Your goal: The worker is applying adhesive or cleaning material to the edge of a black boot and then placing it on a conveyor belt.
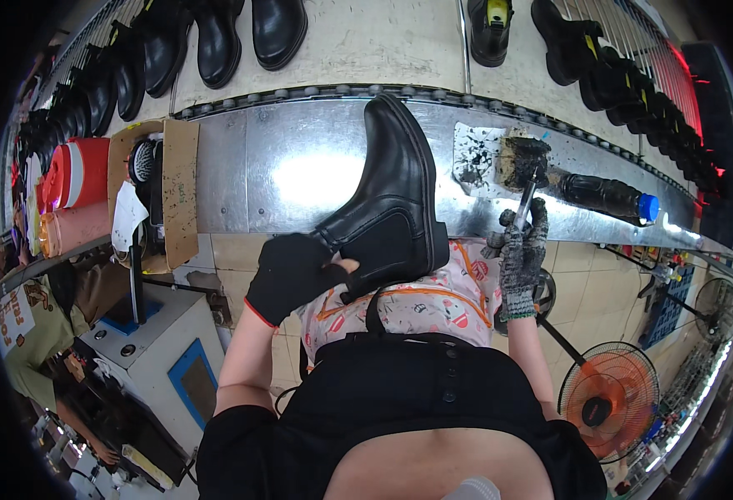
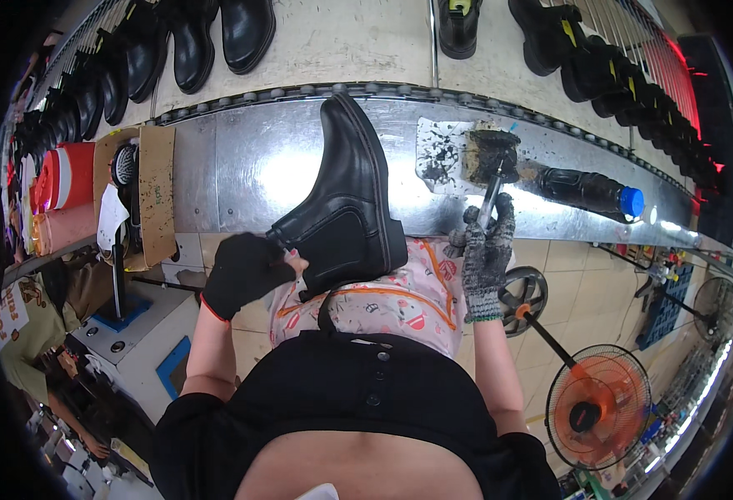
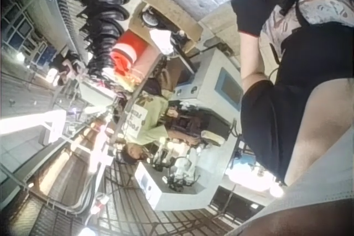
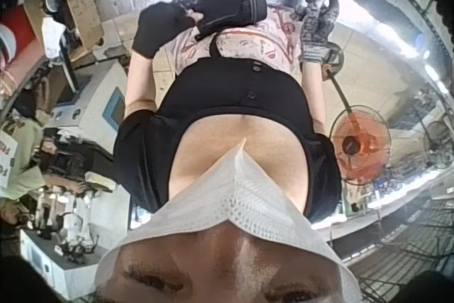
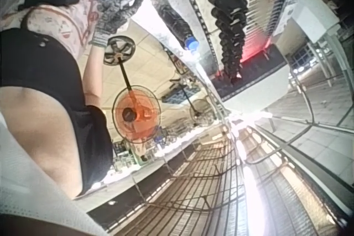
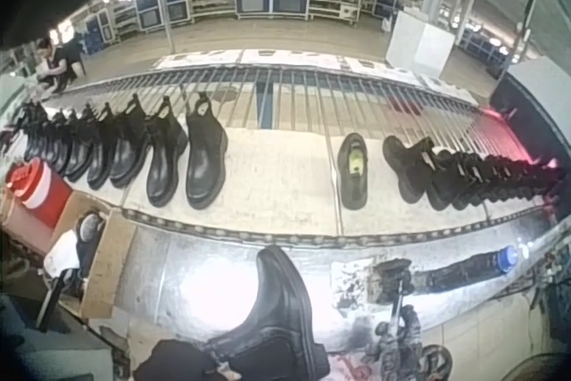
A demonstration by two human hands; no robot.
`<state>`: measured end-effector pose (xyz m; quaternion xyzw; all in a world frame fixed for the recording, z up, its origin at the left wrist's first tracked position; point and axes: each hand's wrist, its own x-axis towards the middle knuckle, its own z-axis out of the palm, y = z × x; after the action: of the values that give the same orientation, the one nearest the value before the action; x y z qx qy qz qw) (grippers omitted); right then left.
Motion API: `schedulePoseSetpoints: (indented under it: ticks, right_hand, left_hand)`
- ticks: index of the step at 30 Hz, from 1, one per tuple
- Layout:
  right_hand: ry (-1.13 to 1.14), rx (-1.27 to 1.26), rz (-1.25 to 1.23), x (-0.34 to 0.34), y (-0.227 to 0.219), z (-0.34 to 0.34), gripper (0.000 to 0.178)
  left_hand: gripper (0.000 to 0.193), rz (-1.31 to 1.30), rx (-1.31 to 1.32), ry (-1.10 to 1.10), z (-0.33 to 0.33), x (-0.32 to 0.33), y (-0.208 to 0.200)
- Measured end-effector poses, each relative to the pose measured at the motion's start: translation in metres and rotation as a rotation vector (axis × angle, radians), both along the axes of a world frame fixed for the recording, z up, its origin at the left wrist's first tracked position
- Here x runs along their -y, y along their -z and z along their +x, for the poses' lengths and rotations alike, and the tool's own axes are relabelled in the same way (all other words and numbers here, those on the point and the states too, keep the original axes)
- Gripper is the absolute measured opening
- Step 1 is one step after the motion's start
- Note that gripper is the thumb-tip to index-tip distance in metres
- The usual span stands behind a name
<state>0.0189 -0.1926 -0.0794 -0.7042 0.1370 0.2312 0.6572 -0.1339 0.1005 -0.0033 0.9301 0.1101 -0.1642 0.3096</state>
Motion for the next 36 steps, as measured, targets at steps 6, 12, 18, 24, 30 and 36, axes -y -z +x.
schedulePoseSetpoints:
  ticks: [6,12,18,24,30,36]
  right_hand:
    - [-0.013,-0.004,-0.022,-0.007,-0.004,0.002,0.058]
    - [-0.014,-0.004,-0.013,-0.003,-0.004,0.001,0.058]
    - [-0.011,-0.033,0.003,-0.008,-0.012,0.004,0.057]
    - [-0.022,-0.036,0.010,-0.004,-0.009,0.003,0.058]
    - [-0.021,-0.025,0.008,-0.001,-0.001,0.003,0.060]
    - [-0.043,-0.010,0.043,0.002,-0.003,0.004,0.059]
  left_hand:
    - [0.050,0.046,0.443,-0.106,0.062,0.000,0.061]
    - [0.060,-0.027,0.161,-0.122,0.072,0.010,0.062]
    - [0.064,-0.087,0.032,-0.078,0.079,0.005,0.054]
    - [0.065,-0.040,0.021,-0.013,0.083,0.002,0.049]
    - [0.066,-0.047,0.037,0.006,0.087,0.000,0.048]
    - [0.067,-0.054,0.011,0.008,0.090,0.001,0.047]
